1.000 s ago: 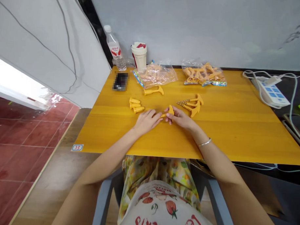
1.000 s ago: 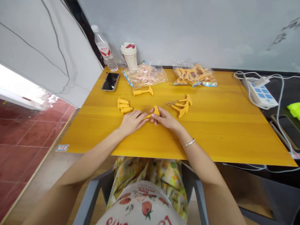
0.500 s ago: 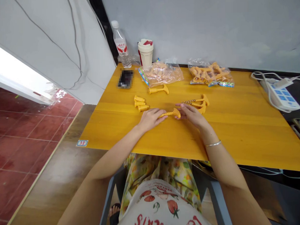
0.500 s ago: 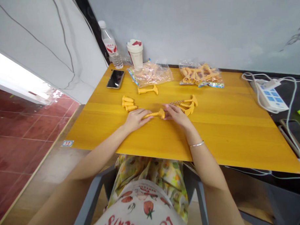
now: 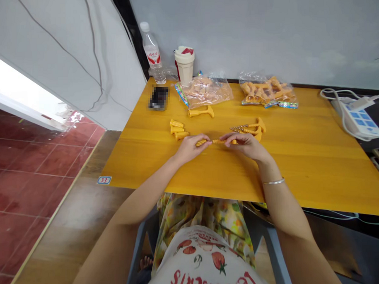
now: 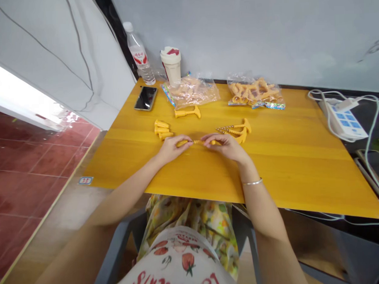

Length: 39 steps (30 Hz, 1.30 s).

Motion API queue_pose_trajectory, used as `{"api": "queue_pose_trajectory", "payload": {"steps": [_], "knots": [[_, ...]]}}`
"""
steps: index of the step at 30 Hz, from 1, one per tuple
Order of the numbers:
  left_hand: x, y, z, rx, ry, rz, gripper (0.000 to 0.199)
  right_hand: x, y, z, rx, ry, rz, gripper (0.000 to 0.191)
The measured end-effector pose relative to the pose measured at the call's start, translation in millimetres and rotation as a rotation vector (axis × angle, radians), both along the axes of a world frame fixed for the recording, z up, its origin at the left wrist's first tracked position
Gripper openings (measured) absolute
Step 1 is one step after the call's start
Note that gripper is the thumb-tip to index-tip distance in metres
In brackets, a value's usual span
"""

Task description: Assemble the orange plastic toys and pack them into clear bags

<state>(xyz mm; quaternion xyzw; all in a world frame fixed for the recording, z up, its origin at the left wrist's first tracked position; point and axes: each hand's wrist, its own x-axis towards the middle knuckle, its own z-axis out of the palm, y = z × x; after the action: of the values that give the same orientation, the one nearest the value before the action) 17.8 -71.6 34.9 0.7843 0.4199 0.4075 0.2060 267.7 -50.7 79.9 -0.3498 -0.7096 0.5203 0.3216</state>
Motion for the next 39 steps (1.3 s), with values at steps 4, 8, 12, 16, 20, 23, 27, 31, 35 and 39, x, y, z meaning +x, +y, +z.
{"api": "queue_pose_trajectory", "payload": {"steps": [4,8,12,16,20,23,27,31,35,39], "knots": [[-8.4,1.2,2.1,0.114,0.172,0.139,0.027,9.9,3.7,3.0,0.024,-0.042,-0.073,0.021],[-19.3,2.9,11.3,0.193,0.348,0.267,0.033,19.9,10.1,-0.4,0.014,-0.112,-0.155,0.023],[-29.5,6.2,16.5,0.187,0.482,0.299,0.029,26.5,18.6,-11.6,0.017,-0.237,-0.219,0.018],[-31.4,8.0,15.0,0.138,0.583,0.268,0.019,31.6,23.0,-17.3,0.039,-0.327,-0.248,0.015],[-29.5,7.8,15.0,0.103,0.653,0.274,0.016,37.6,23.6,-16.9,0.076,-0.397,-0.3,0.021],[-29.7,7.2,15.3,0.106,0.677,0.281,0.016,42.0,25.1,-19.4,0.053,-0.351,-0.329,0.033],[-30.6,6.5,13.8,0.105,0.683,0.282,0.018,47.4,28.7,-24.8,0.046,-0.34,-0.378,0.041],[-30.3,5.5,13.1,0.102,0.675,0.279,0.019,51.1,31.5,-26.7,0.145,-0.399,-0.396,0.032],[-30.2,4.8,13.1,0.105,0.673,0.277,0.023,52.0,33.6,-28.3,0.187,-0.412,-0.437,0.031],[-30.2,4.4,12.7,0.109,0.669,0.269,0.026,52.0,35.4,-30.8,0.19,-0.395,-0.465,0.029]]}}
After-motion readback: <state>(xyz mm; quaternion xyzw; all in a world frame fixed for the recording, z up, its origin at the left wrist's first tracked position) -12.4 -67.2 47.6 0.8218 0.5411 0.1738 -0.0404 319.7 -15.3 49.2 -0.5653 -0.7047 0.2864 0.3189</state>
